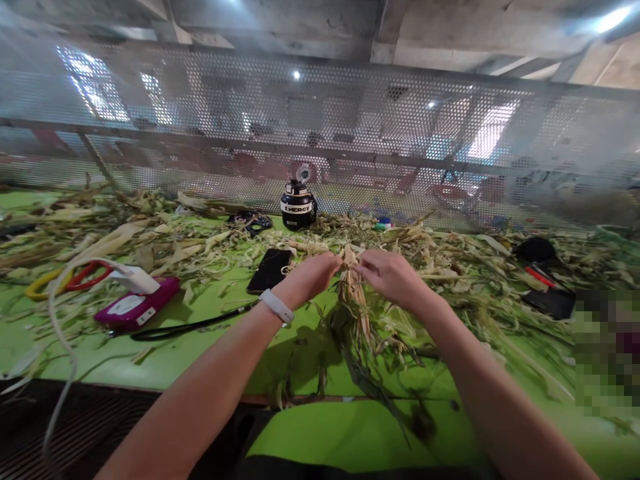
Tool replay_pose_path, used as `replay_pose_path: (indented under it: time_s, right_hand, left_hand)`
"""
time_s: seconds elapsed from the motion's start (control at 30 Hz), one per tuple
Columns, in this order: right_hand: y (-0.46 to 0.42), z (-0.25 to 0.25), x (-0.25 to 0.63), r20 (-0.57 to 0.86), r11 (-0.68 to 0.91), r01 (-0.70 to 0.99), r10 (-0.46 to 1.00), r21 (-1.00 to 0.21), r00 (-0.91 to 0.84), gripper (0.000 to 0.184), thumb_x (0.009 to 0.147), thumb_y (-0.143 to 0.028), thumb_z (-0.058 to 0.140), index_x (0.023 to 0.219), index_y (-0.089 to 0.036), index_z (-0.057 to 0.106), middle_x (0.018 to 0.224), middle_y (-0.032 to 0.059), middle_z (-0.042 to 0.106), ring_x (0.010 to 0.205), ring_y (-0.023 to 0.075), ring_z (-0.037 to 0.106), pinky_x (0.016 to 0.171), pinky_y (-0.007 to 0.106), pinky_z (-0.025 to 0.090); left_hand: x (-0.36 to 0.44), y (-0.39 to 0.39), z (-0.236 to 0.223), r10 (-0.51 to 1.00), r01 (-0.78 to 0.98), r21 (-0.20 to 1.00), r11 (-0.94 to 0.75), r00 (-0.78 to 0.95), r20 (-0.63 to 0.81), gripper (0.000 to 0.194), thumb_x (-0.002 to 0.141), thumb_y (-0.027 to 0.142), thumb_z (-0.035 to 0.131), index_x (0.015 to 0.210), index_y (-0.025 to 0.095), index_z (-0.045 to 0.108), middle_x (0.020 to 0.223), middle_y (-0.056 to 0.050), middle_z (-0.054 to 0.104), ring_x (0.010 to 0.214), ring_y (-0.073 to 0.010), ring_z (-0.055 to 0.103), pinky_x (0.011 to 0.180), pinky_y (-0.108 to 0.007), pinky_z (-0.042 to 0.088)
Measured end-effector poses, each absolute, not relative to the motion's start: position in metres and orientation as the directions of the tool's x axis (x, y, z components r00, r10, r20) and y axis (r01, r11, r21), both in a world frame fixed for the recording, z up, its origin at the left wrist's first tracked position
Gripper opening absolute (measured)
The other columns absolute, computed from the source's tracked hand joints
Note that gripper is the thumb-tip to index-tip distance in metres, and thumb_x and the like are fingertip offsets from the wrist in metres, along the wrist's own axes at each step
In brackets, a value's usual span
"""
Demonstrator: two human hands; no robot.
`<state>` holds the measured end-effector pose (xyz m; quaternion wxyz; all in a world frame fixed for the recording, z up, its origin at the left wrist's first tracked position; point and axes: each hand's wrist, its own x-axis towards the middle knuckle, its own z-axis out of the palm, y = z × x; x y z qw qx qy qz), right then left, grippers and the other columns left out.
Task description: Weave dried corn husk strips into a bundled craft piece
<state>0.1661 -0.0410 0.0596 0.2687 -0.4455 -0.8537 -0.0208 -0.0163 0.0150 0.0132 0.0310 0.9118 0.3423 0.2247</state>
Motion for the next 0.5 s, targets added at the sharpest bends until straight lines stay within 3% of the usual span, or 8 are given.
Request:
replay_pose_path:
  time_s: [0.1,0.17,0.3,0.4,0.5]
  right_hand:
    - [-0.044,0.074,0.176,0.514,0.634,0.749,0.715,-0.193,-0.473,0.022,0.085,-0.022,0.054,0.064,-0.017,0.048,0.064,-0.0005,0.047,0.061,0.011,0.042,0.058,0.023,0.028]
    - [-0.044,0.081,0.185,0.496,0.622,0.733,0.745,-0.276,-0.446,0.025,0.083,-0.023,0.057,0.061,-0.017,0.047,0.062,-0.0013,0.045,0.06,0.0104,0.041,0.057,0.024,0.028]
    - [-0.036,0.084,0.203,0.267,0.484,0.585,0.867,-0.651,-0.42,0.027,0.078,-0.034,0.063,0.061,-0.017,0.051,0.058,-0.0035,0.045,0.052,0.0078,0.038,0.05,0.023,0.028]
    - [-0.03,0.075,0.203,0.11,0.294,0.408,0.902,-0.865,-0.417,0.029,0.076,-0.042,0.063,0.066,-0.017,0.053,0.052,-0.0071,0.04,0.043,0.0052,0.03,0.042,0.022,0.022]
    - [-0.03,0.062,0.184,0.017,0.148,0.317,0.924,-0.937,-0.381,0.034,0.074,-0.047,0.063,0.063,-0.018,0.048,0.047,-0.0103,0.031,0.039,0.0039,0.022,0.039,0.021,0.016]
  left_hand:
    - [-0.01,-0.005,0.023,0.564,0.548,0.14,-0.824,0.774,0.288,0.02,0.083,0.006,0.043,0.085,0.013,0.061,0.083,-0.009,0.062,0.075,-0.0183,0.059,0.068,-0.028,0.043]
    - [-0.006,-0.02,0.033,0.455,0.429,0.154,-0.89,0.855,0.247,0.02,0.086,0.011,0.043,0.089,0.015,0.062,0.09,-0.009,0.062,0.077,-0.0165,0.059,0.069,-0.026,0.044]
    - [-0.007,-0.032,0.05,0.345,0.162,0.429,-0.889,0.853,0.391,0.023,0.091,0.023,0.042,0.095,0.016,0.063,0.087,-0.005,0.062,0.078,-0.0125,0.057,0.072,-0.023,0.043]
    - [-0.017,-0.02,0.051,0.51,0.16,0.591,-0.791,0.706,0.492,0.023,0.091,0.03,0.042,0.095,0.016,0.06,0.072,-0.001,0.057,0.063,-0.0104,0.051,0.059,-0.022,0.041]
    - [-0.024,0.0,0.042,0.685,0.302,0.637,-0.709,0.513,0.518,0.023,0.092,0.029,0.038,0.093,0.015,0.056,0.064,0.002,0.051,0.055,-0.0102,0.045,0.055,-0.023,0.038]
